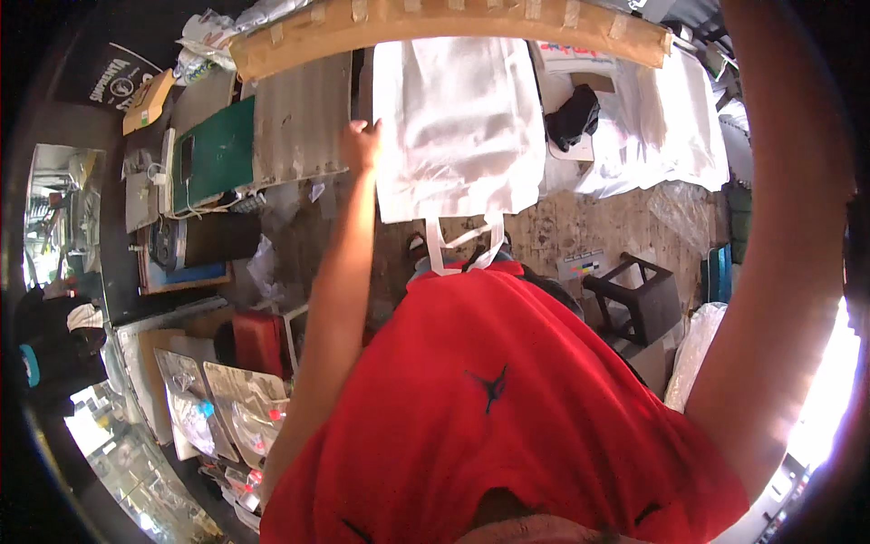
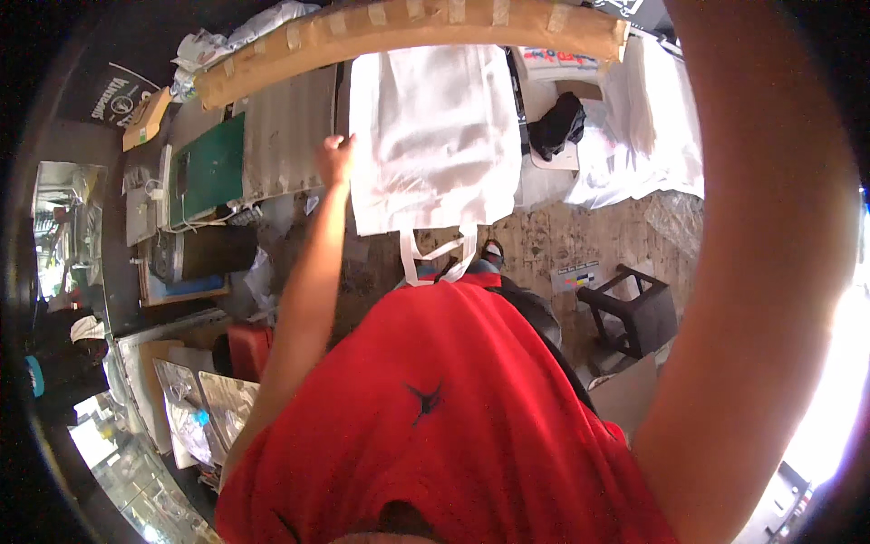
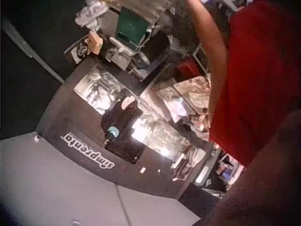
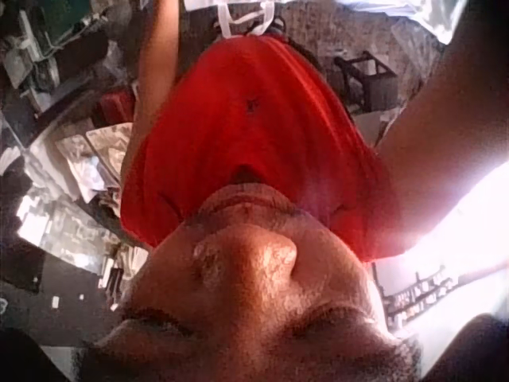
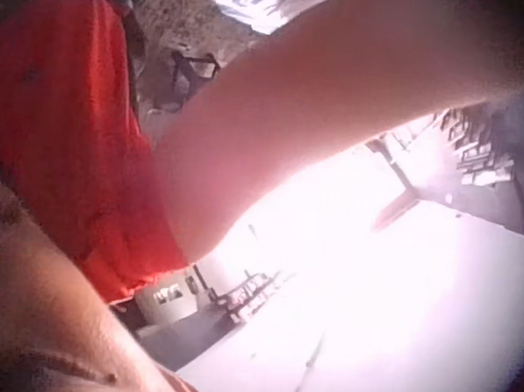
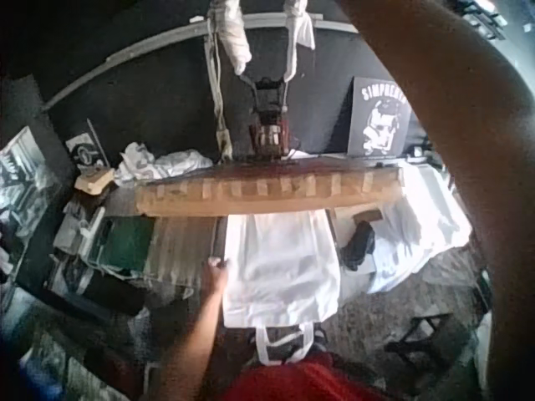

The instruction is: The person heat presses printed designs onto tote bags by placing each bag onto the heat press machine, positioning a transfer sheet on top, pressing the machine down, and rubbing the transfer with a cloth before setting the bags aside.

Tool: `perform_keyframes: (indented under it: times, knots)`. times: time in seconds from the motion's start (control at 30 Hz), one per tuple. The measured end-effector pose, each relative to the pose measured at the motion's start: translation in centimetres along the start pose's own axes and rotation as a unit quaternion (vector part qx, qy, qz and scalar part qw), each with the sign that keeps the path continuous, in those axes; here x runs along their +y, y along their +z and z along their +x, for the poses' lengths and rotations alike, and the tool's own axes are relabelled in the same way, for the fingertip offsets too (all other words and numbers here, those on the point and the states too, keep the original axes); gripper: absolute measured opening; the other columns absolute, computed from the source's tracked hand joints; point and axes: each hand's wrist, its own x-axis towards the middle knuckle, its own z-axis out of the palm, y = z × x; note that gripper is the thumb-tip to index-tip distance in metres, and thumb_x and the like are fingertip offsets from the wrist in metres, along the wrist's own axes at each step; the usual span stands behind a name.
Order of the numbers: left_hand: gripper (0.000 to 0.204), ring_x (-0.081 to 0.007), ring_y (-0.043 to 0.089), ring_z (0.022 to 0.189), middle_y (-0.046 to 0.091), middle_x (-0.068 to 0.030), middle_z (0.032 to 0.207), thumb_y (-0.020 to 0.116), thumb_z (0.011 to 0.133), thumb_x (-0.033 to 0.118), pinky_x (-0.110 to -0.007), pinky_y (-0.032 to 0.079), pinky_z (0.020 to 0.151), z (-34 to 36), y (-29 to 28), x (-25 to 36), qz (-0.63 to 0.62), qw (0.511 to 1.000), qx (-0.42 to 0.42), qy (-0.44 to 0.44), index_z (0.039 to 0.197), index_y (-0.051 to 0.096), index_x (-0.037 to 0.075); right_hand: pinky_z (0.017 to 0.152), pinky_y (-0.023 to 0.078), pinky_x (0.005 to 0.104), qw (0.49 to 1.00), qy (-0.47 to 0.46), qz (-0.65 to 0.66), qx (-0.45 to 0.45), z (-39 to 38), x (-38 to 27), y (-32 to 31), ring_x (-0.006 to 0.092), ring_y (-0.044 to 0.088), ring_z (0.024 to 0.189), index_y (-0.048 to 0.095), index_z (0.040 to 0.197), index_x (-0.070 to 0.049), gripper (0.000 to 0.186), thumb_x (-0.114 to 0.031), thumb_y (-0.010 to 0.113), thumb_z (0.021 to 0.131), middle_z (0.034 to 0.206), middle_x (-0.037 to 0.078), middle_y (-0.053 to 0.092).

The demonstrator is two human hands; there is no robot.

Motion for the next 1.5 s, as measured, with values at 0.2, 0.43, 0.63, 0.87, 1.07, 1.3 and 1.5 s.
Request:
perform_keyframes:
  times: [0.2,0.43,0.63,0.87,1.07,1.3,1.5]
  knots:
    - [0.036,-0.0285,0.071,0.077,0.072,-0.0159,0.078,0.074,0.075,0.038,-0.039,0.054,0.071,4.7,0.6,1.1,-0.029,0.981,-0.185,-0.054,0.083,0.075,0.003,0.072,0.050,0.0437,1.000,-0.024,0.018,0.000,-0.9,-2.3,-1.0,0.0329,0.065,0.079,0.069,0.089,-0.008,0.026,-0.033,0.062,0.086,0.084,0.014,0.068]
    - [0.032,-0.0227,0.070,0.076,0.073,-0.0145,0.084,0.077,0.076,0.030,-0.036,0.053,0.073,4.5,0.7,1.9,-0.014,0.980,-0.173,-0.097,0.089,0.075,0.001,0.070,0.050,0.0433,0.998,-0.050,0.039,-0.004,-1.3,-4.9,-1.1,0.0325,0.065,0.077,0.069,0.087,-0.008,0.025,-0.032,0.063,0.086,0.082,0.014,0.068]
    - [0.028,-0.0242,0.071,0.072,0.073,-0.0131,0.077,0.077,0.074,0.029,-0.037,0.054,0.071,4.9,1.2,0.5,-0.021,0.985,-0.154,-0.070,0.085,0.076,0.003,0.069,0.049,0.0430,0.997,-0.062,0.050,-0.009,-1.6,-6.5,-1.4,0.0321,0.065,0.076,0.069,0.086,-0.008,0.024,-0.032,0.063,0.085,0.081,0.013,0.068]
    - [0.028,-0.0242,0.072,0.077,0.074,-0.0098,0.081,0.076,0.074,0.034,-0.036,0.055,0.075,4.6,1.0,2.1,0.026,0.984,-0.156,-0.082,0.085,0.078,0.008,0.067,0.049,0.0426,0.996,-0.070,0.056,-0.011,-2.1,-7.3,-1.8,0.0316,0.065,0.074,0.069,0.084,-0.008,0.023,-0.031,0.064,0.084,0.079,0.013,0.067]
    - [0.031,-0.0250,0.072,0.078,0.074,-0.0105,0.082,0.076,0.074,0.038,-0.035,0.055,0.075,5.5,2.2,-1.0,0.026,0.984,-0.157,-0.078,0.085,0.078,0.009,0.065,0.049,0.0422,0.993,-0.097,0.071,-0.019,-2.0,-8.8,-1.8,0.0312,0.065,0.072,0.069,0.083,-0.008,0.022,-0.030,0.065,0.084,0.078,0.013,0.067]
    - [0.030,-0.0266,0.071,0.078,0.073,-0.0143,0.082,0.076,0.076,0.035,-0.036,0.054,0.073,4.9,1.5,1.2,0.026,0.978,-0.170,-0.122,0.085,0.077,0.007,0.063,0.049,0.0418,0.990,-0.119,0.075,-0.022,-2.2,-10.0,-2.0,0.0307,0.064,0.070,0.069,0.081,-0.008,0.022,-0.030,0.066,0.083,0.076,0.013,0.067]
    - [0.030,-0.0222,0.072,0.074,0.074,-0.0099,0.082,0.081,0.070,0.036,-0.036,0.054,0.070,5.6,2.1,-0.3,-0.019,0.977,-0.172,-0.128,0.083,0.078,0.009,0.061,0.049,0.0415,0.985,-0.145,0.086,-0.024,-1.9,-11.5,-2.2,0.0303,0.064,0.069,0.069,0.080,-0.008,0.021,-0.029,0.067,0.082,0.075,0.013,0.066]
